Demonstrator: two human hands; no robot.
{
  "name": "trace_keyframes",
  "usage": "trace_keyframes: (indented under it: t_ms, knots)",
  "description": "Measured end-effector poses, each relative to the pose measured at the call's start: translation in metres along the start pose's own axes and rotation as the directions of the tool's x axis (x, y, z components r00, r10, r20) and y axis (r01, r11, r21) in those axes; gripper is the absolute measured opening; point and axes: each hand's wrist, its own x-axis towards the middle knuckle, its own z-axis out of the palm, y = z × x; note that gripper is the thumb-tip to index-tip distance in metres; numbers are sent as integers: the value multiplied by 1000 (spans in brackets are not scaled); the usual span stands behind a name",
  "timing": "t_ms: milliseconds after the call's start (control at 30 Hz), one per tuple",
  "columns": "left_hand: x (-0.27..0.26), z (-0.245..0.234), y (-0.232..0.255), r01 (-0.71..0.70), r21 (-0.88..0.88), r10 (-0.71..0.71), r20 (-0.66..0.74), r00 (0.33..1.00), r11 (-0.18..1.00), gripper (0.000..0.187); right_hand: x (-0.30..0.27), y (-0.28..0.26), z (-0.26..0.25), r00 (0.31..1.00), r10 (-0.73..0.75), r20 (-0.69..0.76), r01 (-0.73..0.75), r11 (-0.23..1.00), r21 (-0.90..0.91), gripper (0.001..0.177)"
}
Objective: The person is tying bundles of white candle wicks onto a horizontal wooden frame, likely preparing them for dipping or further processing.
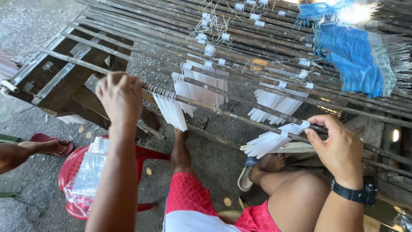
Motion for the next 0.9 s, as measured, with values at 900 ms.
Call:
trace_keyframes:
  t_ms: [900]
  knots:
    - [39,56,73,-63,-61,73,182,980,996,32,1,6,0,991,-69,-116,76,995,59,18]
